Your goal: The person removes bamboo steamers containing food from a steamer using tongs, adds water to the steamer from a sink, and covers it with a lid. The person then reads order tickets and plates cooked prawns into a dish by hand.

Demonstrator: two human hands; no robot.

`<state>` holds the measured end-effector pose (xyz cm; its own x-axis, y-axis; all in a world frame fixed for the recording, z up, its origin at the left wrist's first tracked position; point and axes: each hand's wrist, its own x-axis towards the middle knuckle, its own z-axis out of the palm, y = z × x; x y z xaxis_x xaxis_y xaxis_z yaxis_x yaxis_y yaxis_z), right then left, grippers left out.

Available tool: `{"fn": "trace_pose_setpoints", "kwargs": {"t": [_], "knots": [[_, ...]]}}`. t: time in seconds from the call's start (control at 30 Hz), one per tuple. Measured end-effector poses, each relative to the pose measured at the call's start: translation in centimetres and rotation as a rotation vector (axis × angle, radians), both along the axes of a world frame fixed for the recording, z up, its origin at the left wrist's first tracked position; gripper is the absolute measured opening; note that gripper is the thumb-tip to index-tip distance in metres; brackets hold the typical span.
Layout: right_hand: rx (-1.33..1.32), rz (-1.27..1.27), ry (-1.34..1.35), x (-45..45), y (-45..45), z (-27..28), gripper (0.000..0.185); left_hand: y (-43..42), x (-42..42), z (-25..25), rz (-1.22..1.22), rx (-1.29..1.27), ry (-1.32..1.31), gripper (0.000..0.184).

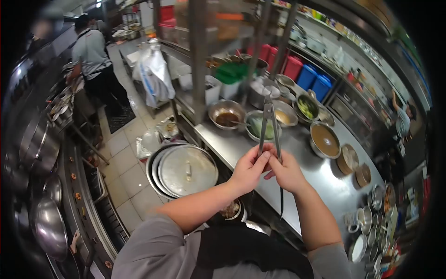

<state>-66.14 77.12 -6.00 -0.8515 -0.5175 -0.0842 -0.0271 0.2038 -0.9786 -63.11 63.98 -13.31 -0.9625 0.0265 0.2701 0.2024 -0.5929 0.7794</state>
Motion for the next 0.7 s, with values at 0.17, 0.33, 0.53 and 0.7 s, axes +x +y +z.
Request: {"fn": "trace_pose_setpoints", "kwargs": {"t": [0.17,0.33,0.53,0.7], "knots": [[-0.036,-0.029,0.342,-1.3,-7.0,-4.6,0.041,-9.9,-2.3,1.1,0.304,-0.176,-0.198,0.027],[0.180,0.073,0.209,-1.0,-9.7,-6.6,0.044,-16.3,-3.6,0.4,0.281,-0.142,-0.402,0.030],[0.271,0.064,0.600,0.1,-11.3,-5.0,0.047,-24.0,-5.8,-0.6,0.485,-0.289,-0.452,0.028],[0.401,0.019,0.345,0.0,-7.0,-7.4,0.041,-39.9,-13.3,-5.8,1.077,-0.964,-0.291,0.032]]}}
